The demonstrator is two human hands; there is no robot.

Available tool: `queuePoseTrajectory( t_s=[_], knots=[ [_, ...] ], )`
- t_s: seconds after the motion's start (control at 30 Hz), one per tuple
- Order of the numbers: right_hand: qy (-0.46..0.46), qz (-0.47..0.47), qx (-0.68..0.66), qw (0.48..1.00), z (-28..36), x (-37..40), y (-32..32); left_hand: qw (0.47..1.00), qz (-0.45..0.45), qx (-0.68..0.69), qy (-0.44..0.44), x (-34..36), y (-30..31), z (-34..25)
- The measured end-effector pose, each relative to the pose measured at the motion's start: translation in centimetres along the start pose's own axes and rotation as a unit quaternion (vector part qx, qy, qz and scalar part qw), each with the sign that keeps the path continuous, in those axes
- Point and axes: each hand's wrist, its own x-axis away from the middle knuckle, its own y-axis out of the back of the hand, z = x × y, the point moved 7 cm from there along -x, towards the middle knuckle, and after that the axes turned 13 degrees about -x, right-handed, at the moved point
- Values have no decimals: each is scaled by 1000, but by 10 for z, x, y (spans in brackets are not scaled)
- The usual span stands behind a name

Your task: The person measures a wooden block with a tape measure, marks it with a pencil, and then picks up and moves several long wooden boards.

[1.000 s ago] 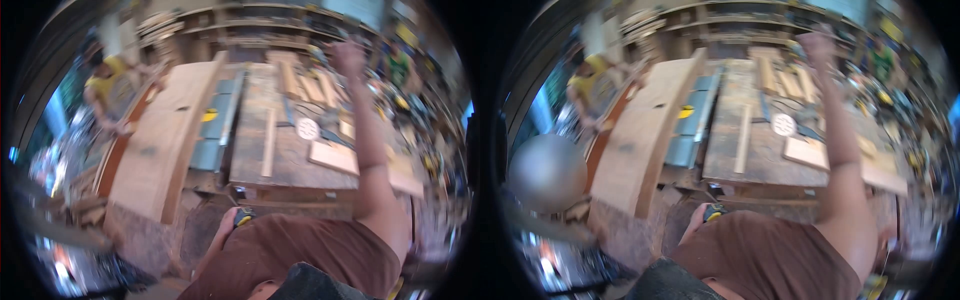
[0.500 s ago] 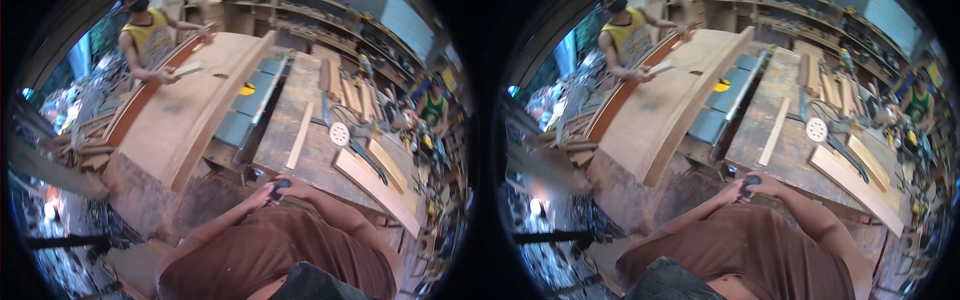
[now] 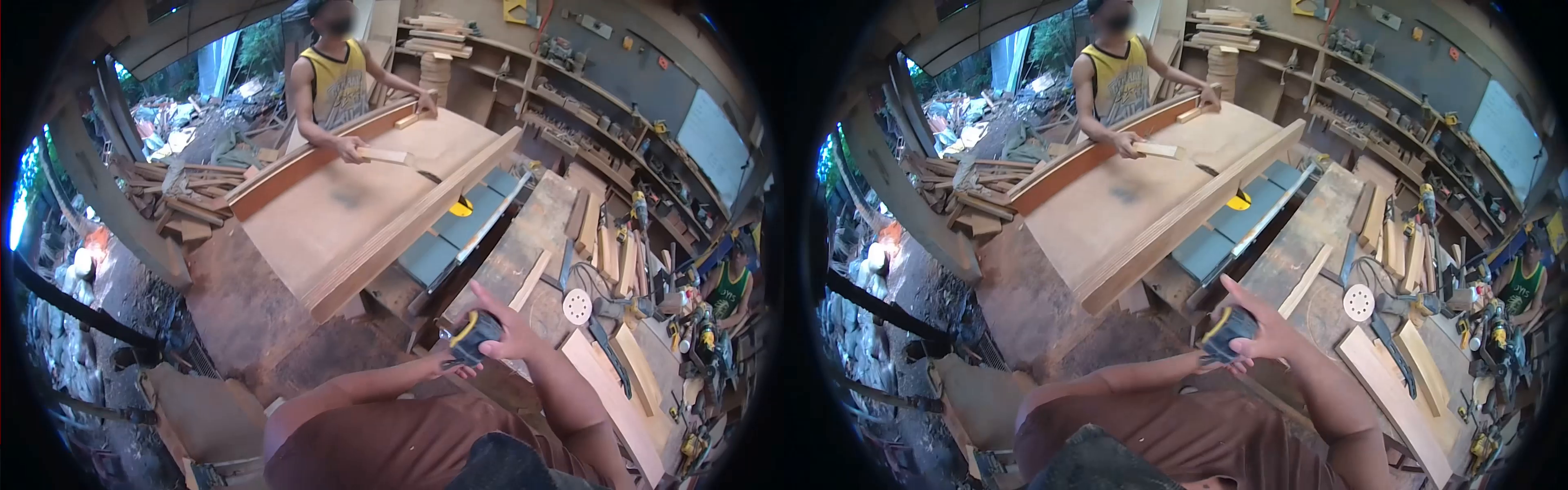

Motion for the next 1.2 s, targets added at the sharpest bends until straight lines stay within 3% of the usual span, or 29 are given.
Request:
queuePoseTrajectory(
  t_s=[0.03, 0.1, 0.17, 0.23, 0.27, 0.33, 0.4, 0.43, 0.5, 0.57, 0.6, 0.63, 0.67, 0.7, 0.77, 0.8, 0.83, 0.87, 0.9, 0.93, 1.0, 1.07, 1.2],
  knots=[
    [4, -2, 5, 1000, 1, -3, 7, 1000, -12, -8, 23, -5, -1, 0],
    [130, -101, -6, 986, 6, 3, 41, 998, -45, -31, 35, -1, -5, -9],
    [127, -258, -154, 945, -4, 41, 110, 997, -67, -11, 24, 10, -4, -2],
    [244, -286, -192, 907, 49, 80, 137, 996, -88, 5, 14, 24, -1, 8],
    [270, -355, -229, 865, 51, 105, 155, 993, -110, 33, 33, 37, 2, 20],
    [281, -358, -243, 857, 46, 135, 168, 988, -131, 62, 53, 56, 2, 44],
    [60, -440, -182, 878, -12, 166, 178, 978, -149, 64, 135, 79, 6, 82],
    [32, -390, -105, 914, -24, 172, 157, 976, -149, 70, 143, 85, 7, 96],
    [-97, -415, 110, 898, -91, 212, 163, 973, -125, -24, 190, 90, 8, 136],
    [-141, -435, 142, 878, -154, 236, 163, 964, -158, -137, 166, 95, 9, 151],
    [-153, -449, 156, 866, -177, 248, 169, 920, -224, -307, 97, 102, 13, 152],
    [-172, -398, 158, 887, -186, 246, 167, 889, -251, -376, 76, 104, 16, 179],
    [-147, -430, 216, 864, -186, 248, 172, 889, -237, -378, 102, 110, 15, 195],
    [-116, -457, 269, 840, -186, 252, 172, 886, -282, -366, 51, 121, 11, 217],
    [-15, -402, 390, 828, -184, 251, 167, 866, -357, -320, 140, 164, -20, 233],
    [23, -370, 437, 820, -183, 255, 163, 865, -393, -245, 192, 193, -58, 204],
    [12, -321, 471, 822, -193, 255, 158, 836, -424, -291, 191, 206, -69, 247],
    [5, -271, 506, 819, -200, 258, 154, 820, -430, -256, 278, 227, -97, 261],
    [17, -238, 510, 826, -205, 260, 156, 771, -496, -237, 320, 251, -131, 268],
    [51, -231, 507, 829, -194, 261, 147, 761, -512, -214, 337, 270, -167, 280],
    [31, -220, 511, 830, -190, 258, 150, 707, -571, -201, 365, 304, -233, 294],
    [-49, -195, 507, 838, -182, 248, 153, 677, -611, -134, 388, 327, -300, 309],
    [3, -150, 538, 830, -189, 220, 171, 596, -701, -19, 390, 359, -415, 305]
  ],
)
